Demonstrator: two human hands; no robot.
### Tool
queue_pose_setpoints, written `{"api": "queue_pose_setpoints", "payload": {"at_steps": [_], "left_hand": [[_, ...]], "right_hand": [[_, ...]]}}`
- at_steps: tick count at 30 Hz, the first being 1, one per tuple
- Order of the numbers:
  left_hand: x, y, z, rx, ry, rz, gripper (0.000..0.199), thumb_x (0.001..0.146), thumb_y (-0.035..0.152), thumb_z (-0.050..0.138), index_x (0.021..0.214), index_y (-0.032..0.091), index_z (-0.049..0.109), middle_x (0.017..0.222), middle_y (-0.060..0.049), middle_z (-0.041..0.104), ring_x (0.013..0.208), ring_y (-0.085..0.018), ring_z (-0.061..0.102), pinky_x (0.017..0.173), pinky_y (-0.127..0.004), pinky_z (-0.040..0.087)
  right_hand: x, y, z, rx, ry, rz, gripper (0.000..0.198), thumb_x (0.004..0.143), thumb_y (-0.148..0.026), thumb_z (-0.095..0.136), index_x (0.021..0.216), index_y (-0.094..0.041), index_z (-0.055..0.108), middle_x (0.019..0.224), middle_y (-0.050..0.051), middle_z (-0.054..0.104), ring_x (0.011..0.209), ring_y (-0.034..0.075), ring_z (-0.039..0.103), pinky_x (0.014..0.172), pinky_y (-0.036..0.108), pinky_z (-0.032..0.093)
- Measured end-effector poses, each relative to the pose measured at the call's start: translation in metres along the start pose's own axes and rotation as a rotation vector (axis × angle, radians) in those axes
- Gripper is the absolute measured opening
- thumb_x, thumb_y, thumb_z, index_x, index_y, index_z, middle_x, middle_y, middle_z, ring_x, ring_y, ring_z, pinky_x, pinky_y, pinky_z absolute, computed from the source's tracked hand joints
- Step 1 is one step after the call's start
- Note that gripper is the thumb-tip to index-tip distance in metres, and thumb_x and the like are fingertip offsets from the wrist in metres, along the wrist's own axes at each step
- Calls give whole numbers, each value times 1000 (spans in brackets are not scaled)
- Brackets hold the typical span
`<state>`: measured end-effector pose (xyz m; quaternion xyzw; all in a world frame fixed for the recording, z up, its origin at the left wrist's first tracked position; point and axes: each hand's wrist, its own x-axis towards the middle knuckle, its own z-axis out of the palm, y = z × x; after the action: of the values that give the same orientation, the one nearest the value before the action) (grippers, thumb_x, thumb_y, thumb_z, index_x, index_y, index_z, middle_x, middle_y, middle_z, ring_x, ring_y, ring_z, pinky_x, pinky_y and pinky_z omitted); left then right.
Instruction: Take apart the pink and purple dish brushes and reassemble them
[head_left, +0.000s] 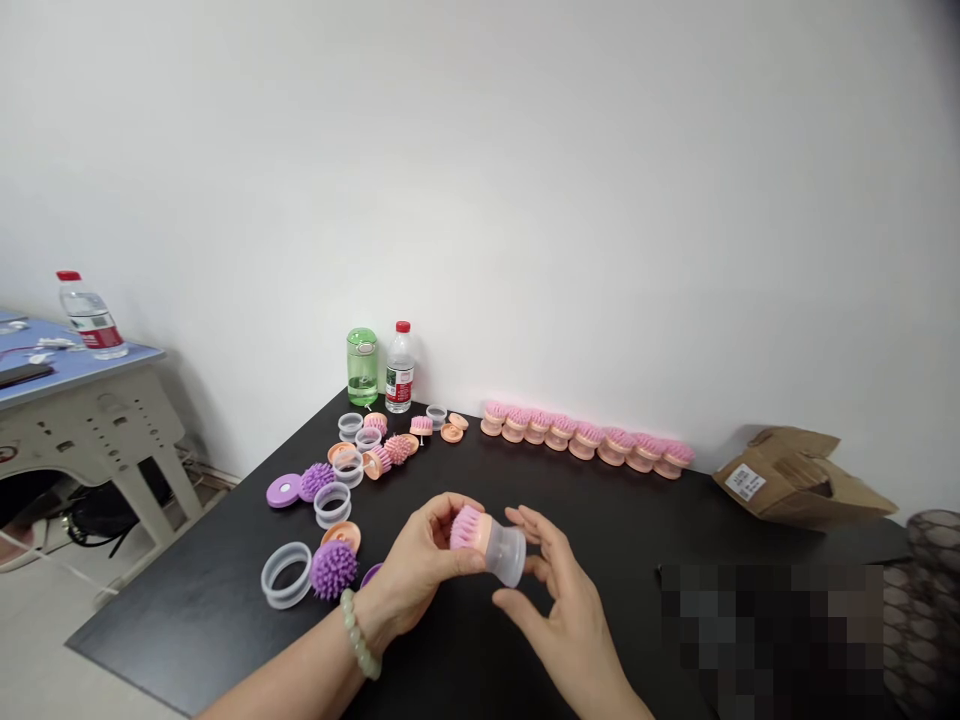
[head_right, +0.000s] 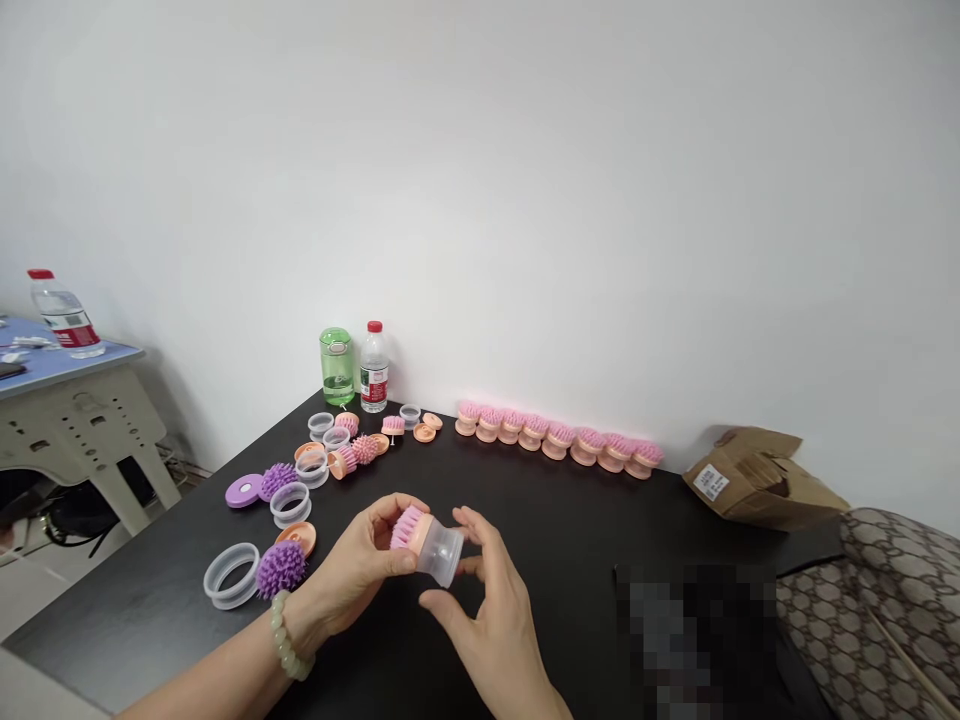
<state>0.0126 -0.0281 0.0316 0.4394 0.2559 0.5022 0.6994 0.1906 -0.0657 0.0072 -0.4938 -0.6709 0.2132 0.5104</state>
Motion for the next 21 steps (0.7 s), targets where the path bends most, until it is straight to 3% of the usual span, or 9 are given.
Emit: {"api": "queue_pose_setpoints", "payload": {"at_steps": [2, 6, 8, 10, 12, 18, 21], "left_hand": [[0, 1, 0, 0, -2, 2, 52, 52, 27, 96, 96, 16, 70, 85, -3, 68, 78, -15, 56, 73, -26, 45], [-1, 2, 1, 11, -16, -7, 54, 51, 26, 96, 97, 16, 70, 84, -2, 67, 77, -15, 56, 70, -25, 44], [-1, 2, 1, 9, -13, -3, 53, 51, 26, 96, 97, 16, 70, 84, -2, 67, 77, -15, 56, 71, -25, 44], [-1, 2, 1, 5, -2, 7, 52, 53, 26, 95, 97, 16, 70, 84, -2, 67, 78, -15, 56, 72, -26, 44], [-1, 2, 0, 0, 7, 14, 50, 54, 27, 95, 96, 16, 70, 84, -2, 67, 77, -14, 56, 72, -25, 44], [-1, 2, 1, 25, -10, -12, 53, 50, 24, 96, 96, 17, 70, 84, -2, 67, 76, -15, 55, 69, -25, 43], [-1, 2, 1, 22, 3, -13, 53, 51, 25, 95, 97, 17, 70, 85, -2, 67, 78, -16, 57, 71, -26, 44]], "right_hand": [[-1, 1, 0, -56, 29, -55, 56, 83, -45, 70, 132, -25, 51, 125, 11, 68, 93, 24, 73, 81, 35, 61], [0, 4, -3, -9, 24, -24, 47, 96, -44, 51, 138, -24, 42, 95, 4, 76, 69, 18, 72, 66, 29, 61], [0, 4, -3, 10, 24, -35, 49, 97, -47, 49, 140, -25, 40, 105, 7, 75, 72, 19, 73, 64, 29, 62], [1, 3, -3, -26, 38, -85, 56, 91, -49, 60, 138, -25, 43, 121, 11, 70, 84, 22, 74, 71, 32, 63], [1, 3, -1, -90, 55, -123, 54, 85, -46, 69, 132, -25, 51, 124, 11, 68, 88, 23, 74, 76, 34, 62], [1, 10, -3, -9, 0, 38, 34, 98, -45, 49, 124, -24, 54, 83, 1, 75, 64, 18, 71, 62, 27, 60], [2, 8, -4, 18, 4, 10, 42, 92, -44, 58, 128, -23, 53, 109, 8, 74, 76, 20, 74, 68, 30, 62]]}}
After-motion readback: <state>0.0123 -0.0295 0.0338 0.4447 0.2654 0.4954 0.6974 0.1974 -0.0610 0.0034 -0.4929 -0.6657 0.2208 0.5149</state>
